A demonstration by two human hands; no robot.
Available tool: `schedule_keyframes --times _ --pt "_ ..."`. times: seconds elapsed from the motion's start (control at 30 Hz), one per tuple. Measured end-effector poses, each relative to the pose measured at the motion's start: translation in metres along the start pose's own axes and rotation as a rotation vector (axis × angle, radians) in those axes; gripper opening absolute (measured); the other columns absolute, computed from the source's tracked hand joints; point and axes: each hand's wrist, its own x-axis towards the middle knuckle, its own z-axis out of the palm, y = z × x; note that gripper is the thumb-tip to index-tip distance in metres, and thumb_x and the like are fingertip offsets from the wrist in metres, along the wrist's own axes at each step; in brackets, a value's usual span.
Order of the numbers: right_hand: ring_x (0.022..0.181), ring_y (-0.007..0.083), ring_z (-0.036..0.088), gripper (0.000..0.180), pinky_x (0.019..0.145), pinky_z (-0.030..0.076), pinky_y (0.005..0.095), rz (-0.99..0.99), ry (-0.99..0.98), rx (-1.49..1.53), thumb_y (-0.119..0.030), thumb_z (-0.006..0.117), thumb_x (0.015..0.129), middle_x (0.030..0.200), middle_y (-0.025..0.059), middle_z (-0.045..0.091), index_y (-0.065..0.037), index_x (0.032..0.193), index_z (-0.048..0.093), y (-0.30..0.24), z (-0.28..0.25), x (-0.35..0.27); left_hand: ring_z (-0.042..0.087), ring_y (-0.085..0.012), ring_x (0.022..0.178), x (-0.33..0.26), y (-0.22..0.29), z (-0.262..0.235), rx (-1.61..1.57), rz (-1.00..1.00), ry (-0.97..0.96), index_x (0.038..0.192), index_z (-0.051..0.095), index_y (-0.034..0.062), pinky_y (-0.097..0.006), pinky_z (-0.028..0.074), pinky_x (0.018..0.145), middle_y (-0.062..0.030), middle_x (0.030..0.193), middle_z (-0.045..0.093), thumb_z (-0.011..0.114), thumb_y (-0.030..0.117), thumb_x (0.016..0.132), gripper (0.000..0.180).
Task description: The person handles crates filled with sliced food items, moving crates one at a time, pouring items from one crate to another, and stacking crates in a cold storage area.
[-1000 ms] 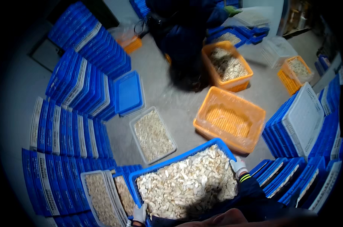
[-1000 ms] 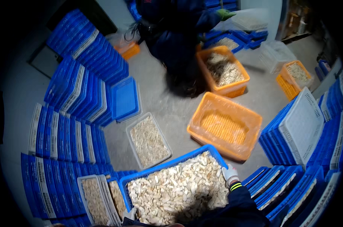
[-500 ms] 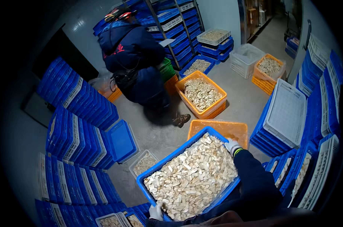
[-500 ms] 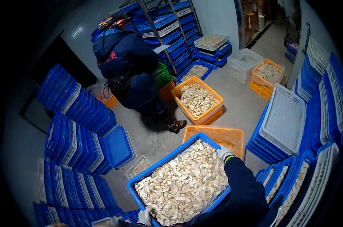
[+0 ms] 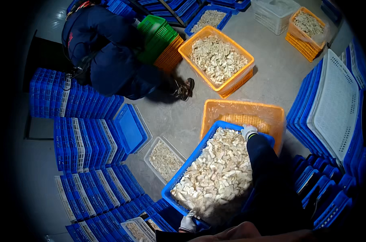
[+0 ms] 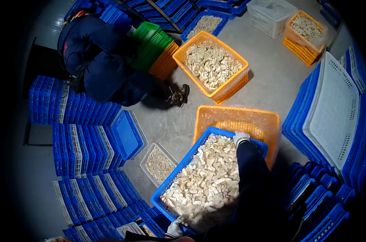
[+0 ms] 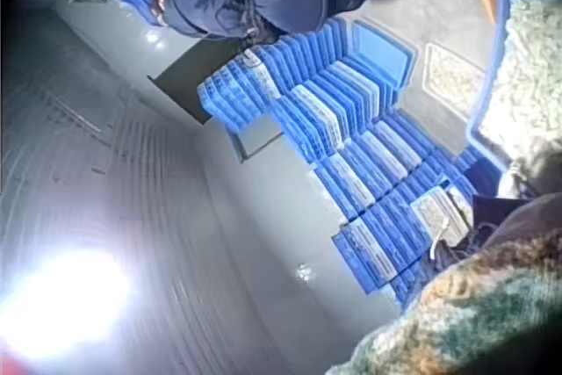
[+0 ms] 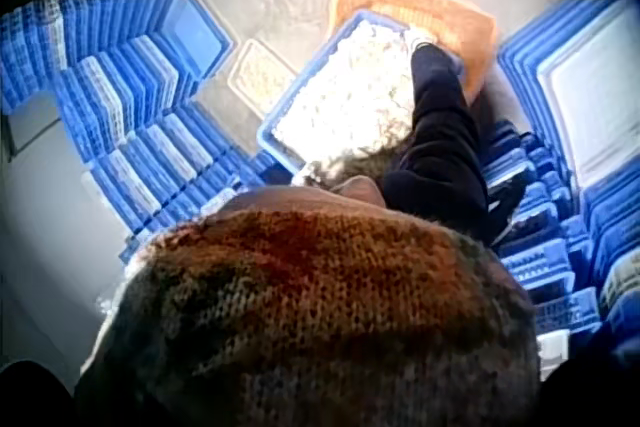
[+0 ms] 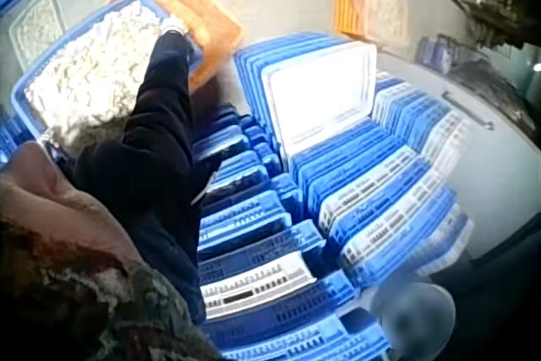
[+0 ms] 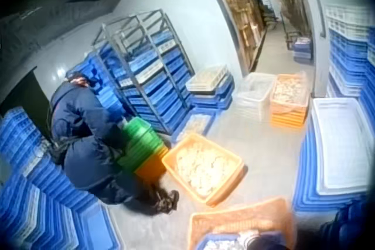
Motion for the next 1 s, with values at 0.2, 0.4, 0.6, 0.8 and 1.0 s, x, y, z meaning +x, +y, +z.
schedule_keyframes --times 0.2,0.4,0.6,0.8,1.0 --pt "0.108 0.0309 0.059 0.035 0.09 0.046 0.0447 -0.077 0.005 0.054 -0.037 0.05 0.09 0.117 0.0143 0.062 -0.013 0.114 0.059 0.045 0.031 -0.021 0.061 -0.0183 0.068 0.027 0.003 0.06 0.307 0.151 -0.042 0.091 0.06 0.0016 -0.03 0.048 0.061 -0.0081 0.077 0.061 0.059 0.023 0.091 0.022" --pt "0.1 0.0347 0.062 0.043 0.089 0.048 0.0418 -0.135 -0.132 0.344 -0.036 0.053 0.09 0.11 0.0173 0.066 -0.008 0.122 0.057 0.023 0.013 -0.132 0.055 -0.0158 0.06 0.04 0.065 0.188 -0.012 -0.058 -0.231 0.084 0.057 0.0086 -0.03 0.046 0.055 -0.0045 0.071 0.057 0.064 0.033 0.091 0.026" --pt "0.111 0.0326 0.058 0.051 0.097 0.044 0.0375 -0.519 -0.339 0.537 -0.039 0.054 0.091 0.118 0.0194 0.061 -0.006 0.129 0.052 0.004 -0.071 -0.229 0.057 -0.0244 0.077 0.126 0.053 0.222 -0.2 -0.278 -0.418 0.099 0.054 0.0064 -0.035 0.049 0.072 -0.0104 0.089 0.058 0.055 0.032 0.094 0.026" --pt "0.098 0.0361 0.06 0.066 0.085 0.047 0.0442 -0.546 -0.216 0.132 -0.052 0.054 0.082 0.105 0.0214 0.062 -0.007 0.131 0.048 0.024 -0.045 -0.239 0.061 -0.0249 0.094 0.132 0.043 0.205 -0.007 -0.213 -0.452 0.109 0.055 0.0051 -0.039 0.049 0.079 -0.0124 0.104 0.063 0.055 0.029 0.094 0.028" --pt "0.096 0.0325 0.063 0.062 0.079 0.048 0.0435 -0.51 -0.203 0.028 -0.054 0.051 0.081 0.105 0.0168 0.065 -0.01 0.124 0.051 0.03 -0.037 -0.236 0.065 -0.0199 0.083 0.107 0.077 0.185 0.205 -0.073 -0.515 0.105 0.057 0.0116 -0.034 0.051 0.066 -0.0055 0.097 0.066 0.053 0.024 0.095 0.016"
